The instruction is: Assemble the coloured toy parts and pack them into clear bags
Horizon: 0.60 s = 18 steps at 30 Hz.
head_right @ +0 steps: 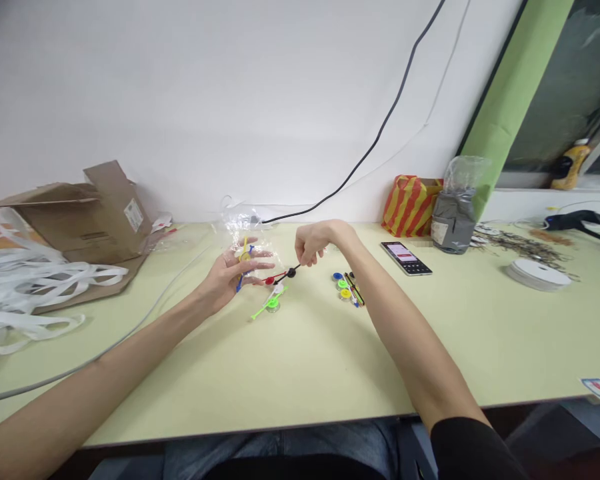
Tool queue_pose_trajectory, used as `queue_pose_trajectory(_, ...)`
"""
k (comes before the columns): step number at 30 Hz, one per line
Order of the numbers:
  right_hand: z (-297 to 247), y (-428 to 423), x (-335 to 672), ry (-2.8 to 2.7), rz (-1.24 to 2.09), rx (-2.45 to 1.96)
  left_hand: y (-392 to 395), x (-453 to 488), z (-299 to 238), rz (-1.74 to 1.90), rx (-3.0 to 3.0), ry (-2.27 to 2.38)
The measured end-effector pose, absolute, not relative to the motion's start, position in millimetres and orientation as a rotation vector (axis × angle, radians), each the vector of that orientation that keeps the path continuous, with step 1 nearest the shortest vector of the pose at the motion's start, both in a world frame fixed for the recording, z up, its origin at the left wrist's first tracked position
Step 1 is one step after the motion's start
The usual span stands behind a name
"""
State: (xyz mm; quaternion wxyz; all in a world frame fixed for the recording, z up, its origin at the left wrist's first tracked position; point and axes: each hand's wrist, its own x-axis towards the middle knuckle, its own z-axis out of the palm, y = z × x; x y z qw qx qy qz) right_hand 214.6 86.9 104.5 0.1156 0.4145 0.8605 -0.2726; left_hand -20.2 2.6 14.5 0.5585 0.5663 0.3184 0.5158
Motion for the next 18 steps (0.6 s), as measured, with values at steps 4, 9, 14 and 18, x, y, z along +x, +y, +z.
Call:
queue_pose_trajectory(4,119.8,88.3,239.2,2.751,-0.642,1.353,-1.5,-19.5,15.3,1.073,1.428,0.781)
queue_pose_trajectory(9,134.2,86.5,247.0,3.304,-0.400,1.523,-2.1,-19.7,11.0,0.948,1.481,0.815)
queue_pose_trajectory(14,147.3,62.8,231.2,3.846,-0.295,1.414,-2.4,-20.3,11.0,0.873,1.505,0.813)
queue_pose_trajectory(18,149.3,51.5,218.3,3.936,-0.441,1.192,-5.0,-18.1,14.4,0.861,1.528,0.839)
